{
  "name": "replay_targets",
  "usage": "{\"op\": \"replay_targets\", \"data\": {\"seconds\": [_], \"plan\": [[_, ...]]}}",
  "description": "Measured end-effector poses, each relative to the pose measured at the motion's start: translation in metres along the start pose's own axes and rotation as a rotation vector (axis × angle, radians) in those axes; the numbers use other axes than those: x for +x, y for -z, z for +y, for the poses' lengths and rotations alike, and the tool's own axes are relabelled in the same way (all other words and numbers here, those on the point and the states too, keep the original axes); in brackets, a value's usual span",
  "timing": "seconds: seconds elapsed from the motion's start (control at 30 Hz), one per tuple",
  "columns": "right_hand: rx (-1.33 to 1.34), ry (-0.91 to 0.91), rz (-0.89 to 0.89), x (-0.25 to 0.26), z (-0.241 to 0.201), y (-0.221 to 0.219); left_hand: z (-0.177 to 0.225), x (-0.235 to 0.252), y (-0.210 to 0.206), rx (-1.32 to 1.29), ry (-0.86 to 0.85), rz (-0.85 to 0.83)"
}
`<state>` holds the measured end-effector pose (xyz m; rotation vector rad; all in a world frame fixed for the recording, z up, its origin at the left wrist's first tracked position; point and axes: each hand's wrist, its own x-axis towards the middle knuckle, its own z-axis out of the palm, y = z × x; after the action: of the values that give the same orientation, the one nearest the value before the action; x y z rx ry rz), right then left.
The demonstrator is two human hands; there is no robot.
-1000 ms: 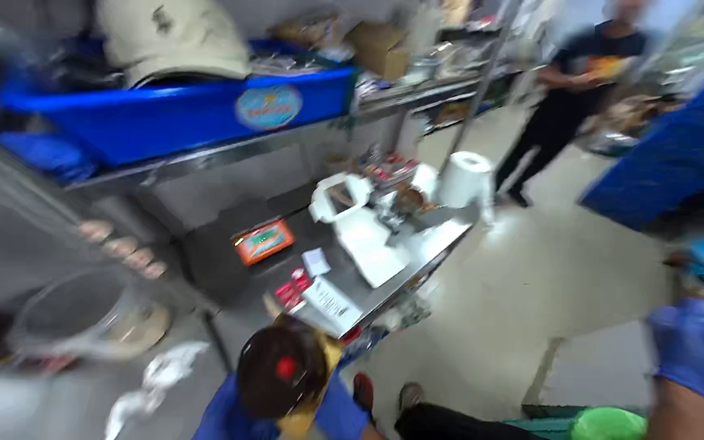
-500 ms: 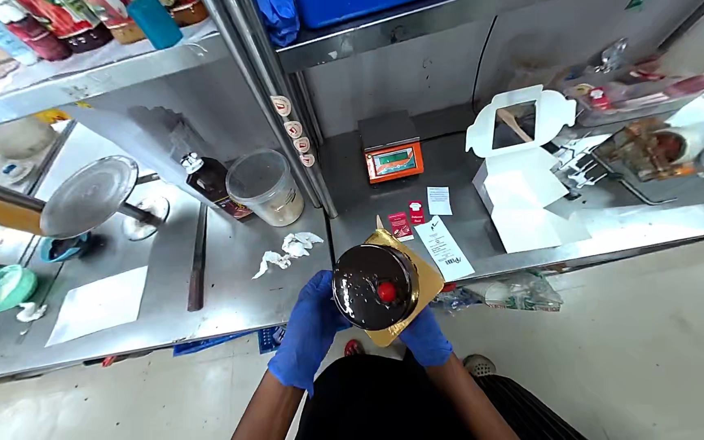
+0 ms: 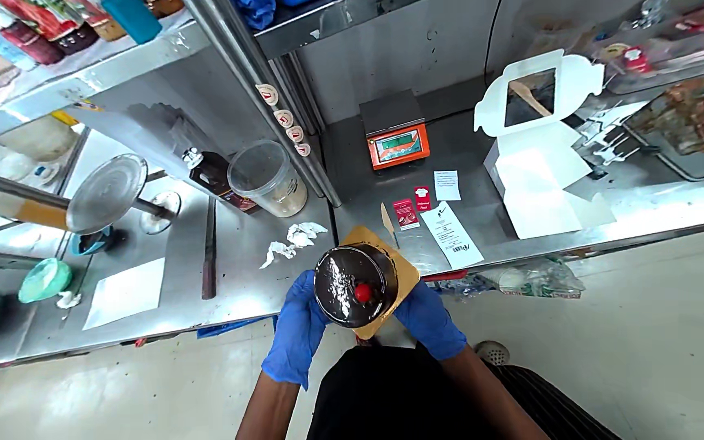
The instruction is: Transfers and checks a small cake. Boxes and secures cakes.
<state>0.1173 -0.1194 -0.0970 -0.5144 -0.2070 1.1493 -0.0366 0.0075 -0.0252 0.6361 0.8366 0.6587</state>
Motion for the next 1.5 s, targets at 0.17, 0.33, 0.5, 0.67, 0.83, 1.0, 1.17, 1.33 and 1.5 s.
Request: {"op": "replay_targets", "data": {"seconds": [0.17,0.33,0.5,0.67,0.83,1.0,1.17,1.33,1.5], "plan": [[-0.071,-0.041,-0.08,0.012,-0.01,0.007,0.003,-0.001,0.015,-0.038,-0.069,-0.01],[-0.287,-0.08,-0.066,0.009,-0.018,0.006,0.006,-0.002,0.031,-0.036,-0.088,0.025],[-0.411,-0.16,0.053,0.012,-0.003,0.002,-0.004,0.004,0.065,0.09,-0.111,0.066],[-0.604,-0.359,0.244,0.015,0.005,0.016,-0.034,0.016,0.092,0.128,-0.08,0.246],[-0.734,-0.461,0.325,0.008,0.008,0.041,-0.05,0.029,0.122,0.036,-0.075,0.384],[-0.78,-0.464,0.433,-0.006,0.012,0.051,-0.047,0.039,0.144,-0.021,-0.087,0.482],[-0.857,-0.443,0.432,-0.012,0.03,0.046,-0.033,0.046,0.152,-0.009,-0.072,0.467],[-0.958,-0.4,0.349,-0.007,0.039,0.026,-0.025,0.054,0.148,0.01,-0.06,0.407],[-1.045,-0.317,0.254,-0.014,0.035,0.015,-0.028,0.059,0.142,0.09,-0.045,0.341]]}}
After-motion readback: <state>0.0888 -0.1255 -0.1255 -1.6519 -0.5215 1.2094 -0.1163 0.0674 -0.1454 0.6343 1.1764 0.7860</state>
